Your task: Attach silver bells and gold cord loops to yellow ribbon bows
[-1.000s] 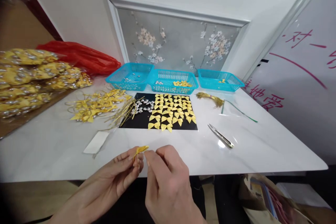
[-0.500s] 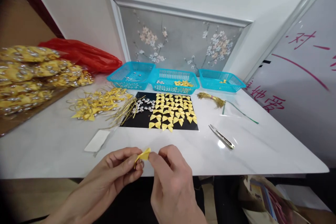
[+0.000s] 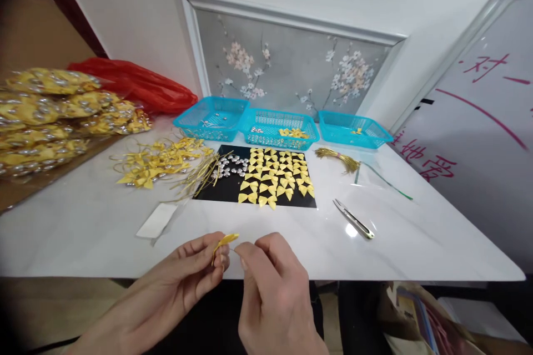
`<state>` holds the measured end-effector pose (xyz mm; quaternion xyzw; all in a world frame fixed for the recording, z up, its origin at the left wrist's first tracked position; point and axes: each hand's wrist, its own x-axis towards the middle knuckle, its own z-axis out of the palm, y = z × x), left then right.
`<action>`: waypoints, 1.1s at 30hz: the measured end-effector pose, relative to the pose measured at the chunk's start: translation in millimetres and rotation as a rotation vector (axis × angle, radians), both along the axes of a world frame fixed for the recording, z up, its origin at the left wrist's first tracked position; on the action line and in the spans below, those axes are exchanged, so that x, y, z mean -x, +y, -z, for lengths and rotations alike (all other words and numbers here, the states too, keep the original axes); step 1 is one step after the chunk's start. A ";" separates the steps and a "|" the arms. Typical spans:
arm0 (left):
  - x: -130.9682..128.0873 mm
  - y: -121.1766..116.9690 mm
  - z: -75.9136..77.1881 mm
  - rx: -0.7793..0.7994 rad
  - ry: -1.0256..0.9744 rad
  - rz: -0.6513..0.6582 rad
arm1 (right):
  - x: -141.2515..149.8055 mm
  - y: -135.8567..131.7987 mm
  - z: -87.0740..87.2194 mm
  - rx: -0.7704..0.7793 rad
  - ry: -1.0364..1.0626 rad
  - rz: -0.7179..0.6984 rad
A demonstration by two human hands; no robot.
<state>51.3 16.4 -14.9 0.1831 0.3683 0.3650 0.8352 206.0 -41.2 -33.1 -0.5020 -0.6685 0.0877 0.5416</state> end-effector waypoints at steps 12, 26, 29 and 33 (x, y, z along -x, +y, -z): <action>-2.4 -0.3 0.7 -0.060 0.018 0.007 | 5.3 0.3 -4.5 -0.004 0.043 -0.044; -0.3 -5.8 -6.4 -0.230 0.086 0.098 | -2.8 1.8 0.3 0.098 0.029 -0.038; 0.0 -6.7 -7.3 -0.250 0.101 0.100 | -4.1 2.1 1.1 0.125 0.056 -0.055; -0.1 -7.0 -7.6 -0.257 0.110 0.108 | -5.2 0.8 1.6 0.137 0.051 -0.061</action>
